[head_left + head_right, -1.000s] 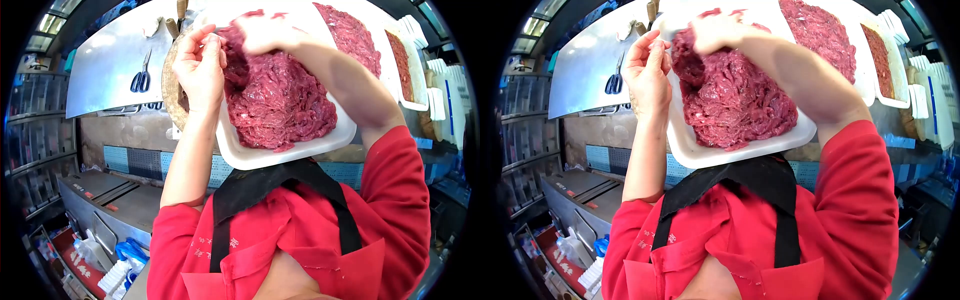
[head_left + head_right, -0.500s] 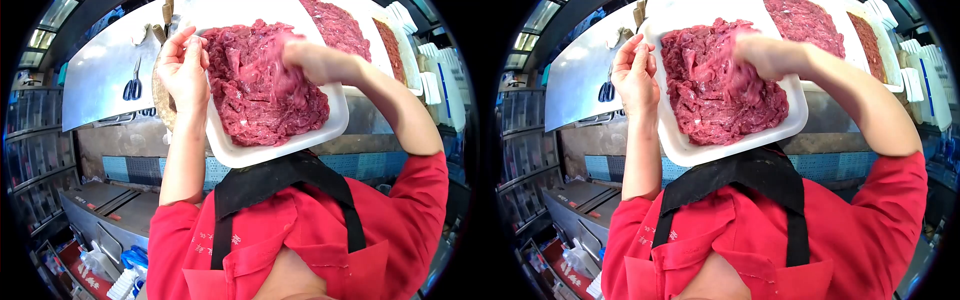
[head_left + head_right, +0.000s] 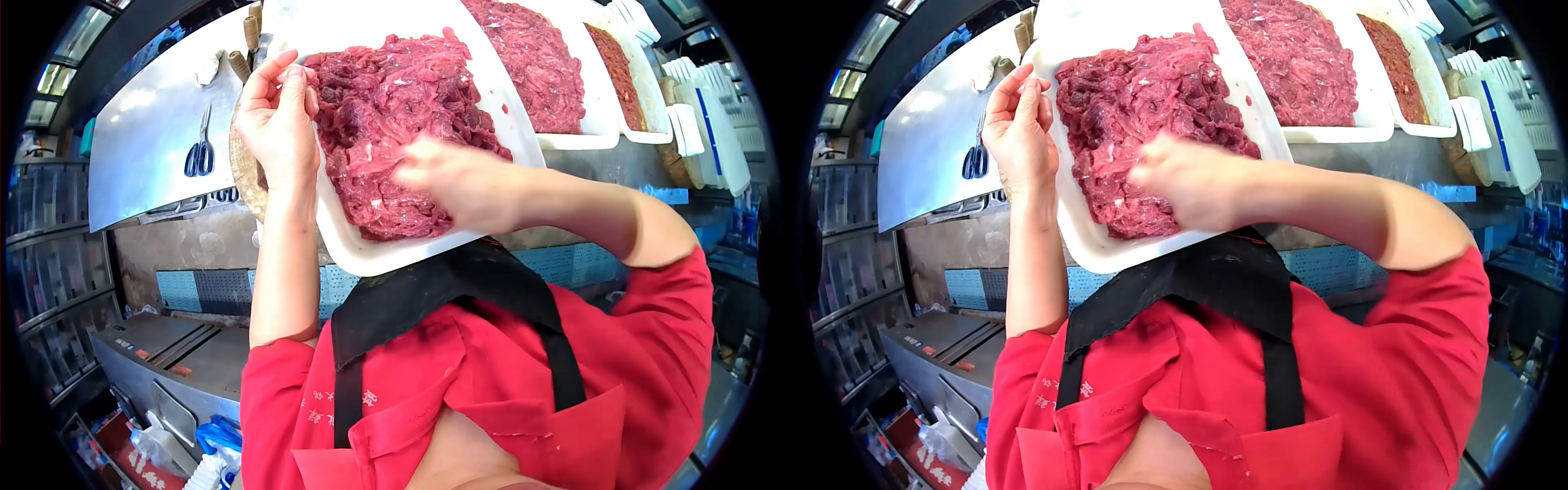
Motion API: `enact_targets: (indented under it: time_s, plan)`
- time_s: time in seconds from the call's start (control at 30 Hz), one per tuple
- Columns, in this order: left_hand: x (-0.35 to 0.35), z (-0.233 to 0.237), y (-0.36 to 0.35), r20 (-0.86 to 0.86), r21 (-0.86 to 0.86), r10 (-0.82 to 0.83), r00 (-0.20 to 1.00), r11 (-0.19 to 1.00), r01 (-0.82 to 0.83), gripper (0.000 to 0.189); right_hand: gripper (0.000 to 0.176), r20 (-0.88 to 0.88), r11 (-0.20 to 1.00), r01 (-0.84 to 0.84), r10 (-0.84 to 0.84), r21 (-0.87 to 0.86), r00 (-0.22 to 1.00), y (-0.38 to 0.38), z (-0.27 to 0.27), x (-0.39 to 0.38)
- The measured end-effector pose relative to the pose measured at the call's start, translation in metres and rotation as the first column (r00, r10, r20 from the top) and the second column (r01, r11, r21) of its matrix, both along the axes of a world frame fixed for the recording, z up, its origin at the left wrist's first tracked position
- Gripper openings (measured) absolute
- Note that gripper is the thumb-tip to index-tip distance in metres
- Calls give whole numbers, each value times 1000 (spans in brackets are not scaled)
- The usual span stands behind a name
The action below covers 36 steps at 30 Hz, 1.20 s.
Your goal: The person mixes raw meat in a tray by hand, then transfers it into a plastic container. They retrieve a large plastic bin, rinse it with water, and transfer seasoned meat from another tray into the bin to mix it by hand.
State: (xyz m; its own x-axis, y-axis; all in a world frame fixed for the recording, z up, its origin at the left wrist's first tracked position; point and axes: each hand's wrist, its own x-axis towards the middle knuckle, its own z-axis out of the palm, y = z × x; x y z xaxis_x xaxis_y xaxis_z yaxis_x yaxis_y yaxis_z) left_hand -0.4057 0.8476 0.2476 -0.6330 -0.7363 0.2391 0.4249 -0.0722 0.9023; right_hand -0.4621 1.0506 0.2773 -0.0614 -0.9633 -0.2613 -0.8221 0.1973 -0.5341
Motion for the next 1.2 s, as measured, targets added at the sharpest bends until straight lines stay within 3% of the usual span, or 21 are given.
enact_targets:
  time_s: [0.07, 0.1, 0.17, 0.23, 0.3, 0.37, 0.43, 0.47, 0.5, 0.57, 0.6, 0.7, 0.77, 0.83, 0.87, 0.9, 0.97, 1.03, 1.07, 1.1, 1.2]
  plan:
    - [1, -2, -3, -38, 18, -25, 999, 1000, 25, 16, 38, -149, 926, 317, -350, -204, 925, 16, 7, -15]
    - [2, -1, -3, -44, 12, -24, 999, 1000, 25, 16, 37, -352, 882, 379, -461, -278, 814, 20, 4, -18]
    - [3, -1, -1, -23, 39, 6, 1000, 999, -5, 17, 27, -153, 792, 497, -475, 354, 866, 13, -1, -32]
    - [2, -4, -2, -36, 41, -12, 999, 999, 14, 18, 27, -135, 888, 253, -217, 383, 967, 7, 7, -22]
    - [0, -6, -2, 15, 51, -2, 1000, 999, 2, 19, 28, -140, 910, 189, -147, 369, 979, -5, 25, -26]
    - [-10, -9, -11, 283, -306, 123, 951, 952, -32, 38, 36, -141, 893, 386, -362, 233, 922, -14, 39, -39]
    - [-19, 9, -7, 583, -514, 239, 776, 849, 125, 65, 58, -272, 890, 453, -425, 46, 863, -22, 15, -63]
    - [-29, -1, -18, 598, -563, 171, 783, 785, 258, 85, 83, -188, 838, 514, -484, 182, 855, -30, 9, -81]
    - [-38, -8, -17, 598, -565, 179, 782, 786, 252, 85, 96, 63, 793, 573, -596, 208, 801, -34, -8, -99]
    - [-55, -16, -11, 852, -100, -41, 523, 966, 238, 87, 101, 305, 637, 707, -770, 308, 561, -53, -12, -99]
    - [-60, -25, -15, 884, -57, -74, 462, 963, 264, 90, 95, 368, 633, 730, -763, 258, 531, -62, -21, -102]
    - [-76, -40, -35, 724, 369, -378, 577, 919, 138, 67, 75, 722, 754, 604, -565, 257, 399, -83, -27, -104]
    - [-76, -19, -27, 767, 369, -359, 531, 925, 92, 55, 46, 676, 581, 760, -687, 291, 266, -100, -23, -80]
    - [-62, -4, -25, 382, 653, -683, 622, 676, 341, 53, 45, 917, 813, 522, -378, 260, 131, -88, -13, -83]
    - [-56, 1, -21, 286, 671, -687, 668, 641, 372, 51, 43, 898, 791, 548, -414, 272, 152, -83, -6, -86]
    - [-51, 15, -17, 297, 674, -684, 667, 645, 361, 51, 43, 901, 794, 541, -410, 276, 142, -79, -2, -89]
    - [-44, 42, -7, 325, 411, -657, 681, 746, 524, 46, 37, 803, 775, 616, -453, 139, 388, -74, 4, -98]
    - [-47, 54, -12, 273, 371, -672, 689, 734, 569, 39, 30, 915, 838, 534, -295, 109, 276, -62, 36, -95]
    - [-45, 76, -6, 304, 345, -645, 701, 760, 550, 40, 41, 845, 801, 599, -325, 6, 425, -63, 42, -99]
    - [-40, 93, -2, 338, 325, -619, 709, 784, 529, 41, 41, 845, 802, 597, -326, 10, 424, -60, 59, -92]
    - [-41, 116, -19, 213, 167, -563, 799, 827, 538, 36, 30, 873, 612, 787, -338, -80, 352, -51, 154, -51]
